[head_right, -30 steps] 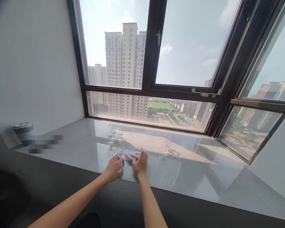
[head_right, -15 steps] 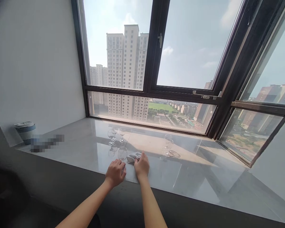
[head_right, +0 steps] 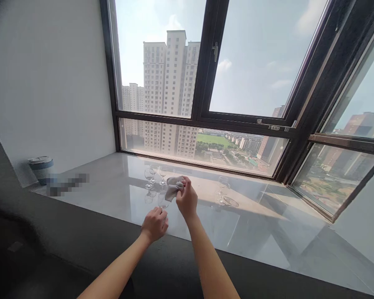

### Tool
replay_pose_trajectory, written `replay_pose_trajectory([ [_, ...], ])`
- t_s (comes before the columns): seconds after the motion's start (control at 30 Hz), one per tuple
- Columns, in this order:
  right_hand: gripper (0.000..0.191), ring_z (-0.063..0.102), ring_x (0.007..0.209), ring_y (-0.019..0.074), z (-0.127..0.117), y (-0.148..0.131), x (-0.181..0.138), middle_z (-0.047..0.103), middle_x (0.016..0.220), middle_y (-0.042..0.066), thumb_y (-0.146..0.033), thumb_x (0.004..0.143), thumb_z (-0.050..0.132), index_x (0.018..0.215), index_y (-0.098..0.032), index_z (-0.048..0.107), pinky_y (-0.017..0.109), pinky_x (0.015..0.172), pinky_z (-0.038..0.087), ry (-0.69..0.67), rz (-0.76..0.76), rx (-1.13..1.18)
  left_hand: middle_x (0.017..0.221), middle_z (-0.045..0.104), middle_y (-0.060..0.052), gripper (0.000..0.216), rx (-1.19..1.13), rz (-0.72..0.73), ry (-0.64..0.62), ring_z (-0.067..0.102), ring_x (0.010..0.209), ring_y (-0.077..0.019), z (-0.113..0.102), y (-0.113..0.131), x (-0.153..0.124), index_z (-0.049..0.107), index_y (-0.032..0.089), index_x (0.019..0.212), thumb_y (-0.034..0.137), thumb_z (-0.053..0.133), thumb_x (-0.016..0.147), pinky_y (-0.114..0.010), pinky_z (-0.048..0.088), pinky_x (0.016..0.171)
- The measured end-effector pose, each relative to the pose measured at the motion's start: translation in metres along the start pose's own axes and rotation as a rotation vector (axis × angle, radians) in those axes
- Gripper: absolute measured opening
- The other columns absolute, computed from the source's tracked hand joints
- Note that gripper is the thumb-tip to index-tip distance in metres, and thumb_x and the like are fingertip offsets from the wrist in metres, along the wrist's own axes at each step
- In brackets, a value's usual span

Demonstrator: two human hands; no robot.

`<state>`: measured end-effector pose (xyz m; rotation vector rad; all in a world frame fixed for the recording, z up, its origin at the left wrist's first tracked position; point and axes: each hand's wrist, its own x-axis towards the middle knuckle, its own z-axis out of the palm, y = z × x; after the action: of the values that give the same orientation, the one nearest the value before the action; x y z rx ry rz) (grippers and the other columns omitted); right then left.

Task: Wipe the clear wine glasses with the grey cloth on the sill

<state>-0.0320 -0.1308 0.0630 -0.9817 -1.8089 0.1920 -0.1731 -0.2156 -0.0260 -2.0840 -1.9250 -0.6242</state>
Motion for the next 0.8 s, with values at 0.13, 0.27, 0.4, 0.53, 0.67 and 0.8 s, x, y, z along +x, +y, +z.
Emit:
replay_pose_trajectory([
  [0.13,0.062,0.062,0.083,0.0198,0.000,-0.033,0.012,0.069,0.094,0.004,-0.007,0.068,0.047,0.129,-0.022,0.049,0.031,0.084,0.042,-0.314,-0.316,-0.209,0.091,0.059,-0.011,0.019,-0.030,0.001,0.009,0.052,0.091,-0.0267,0.000,0.000,0.000,0.062,0.020,0.087,0.028,0.045,0.086,-0.039,0.042,0.076],
  [0.27,0.071,0.061,0.078,0.0209,0.010,-0.044,0.012,0.069,0.085,0.005,-0.007,0.067,0.047,0.136,-0.019,0.043,0.030,0.076,0.043,-0.392,-0.337,-0.312,0.090,0.061,-0.011,0.020,-0.019,-0.004,0.014,0.053,0.091,-0.0260,0.001,-0.001,0.000,0.063,0.021,0.087,0.028,0.044,0.086,-0.038,0.042,0.075],
  [0.4,0.067,0.061,0.073,0.0190,0.018,-0.048,0.008,0.066,0.072,0.001,-0.007,0.069,0.045,0.135,-0.015,0.044,0.031,0.091,0.040,-0.406,-0.351,-0.284,0.080,0.062,-0.011,0.024,0.010,-0.018,-0.012,0.057,0.084,-0.0264,0.006,-0.002,0.000,0.064,0.020,0.084,0.031,0.042,0.087,-0.038,0.042,0.072],
  [0.53,0.055,0.063,0.073,0.0195,0.022,-0.055,0.002,0.065,0.066,0.000,-0.018,0.083,0.041,0.138,-0.013,0.042,0.031,0.101,0.035,-0.374,-0.323,-0.261,0.078,0.065,-0.012,0.028,0.011,-0.028,-0.024,0.060,0.077,-0.0258,0.011,-0.004,0.000,0.066,0.018,0.086,0.032,0.041,0.087,-0.040,0.042,0.070],
  [0.67,0.055,0.066,0.078,0.0220,0.029,-0.058,-0.004,0.067,0.064,0.002,-0.031,0.092,0.038,0.143,-0.012,0.039,0.034,0.101,0.036,-0.428,-0.333,-0.271,0.085,0.068,-0.013,0.028,-0.026,-0.027,-0.040,0.061,0.080,-0.0261,0.012,-0.005,0.000,0.068,0.018,0.089,0.030,0.043,0.084,-0.040,0.043,0.072],
  [0.8,0.056,0.067,0.087,0.0244,0.038,-0.056,-0.005,0.070,0.068,0.006,-0.033,0.093,0.039,0.144,-0.010,0.039,0.036,0.099,0.038,-0.446,-0.343,-0.308,0.089,0.068,-0.013,0.029,-0.038,-0.023,-0.034,0.061,0.085,-0.0270,0.010,-0.004,0.000,0.068,0.019,0.094,0.030,0.043,0.084,-0.040,0.044,0.074],
])
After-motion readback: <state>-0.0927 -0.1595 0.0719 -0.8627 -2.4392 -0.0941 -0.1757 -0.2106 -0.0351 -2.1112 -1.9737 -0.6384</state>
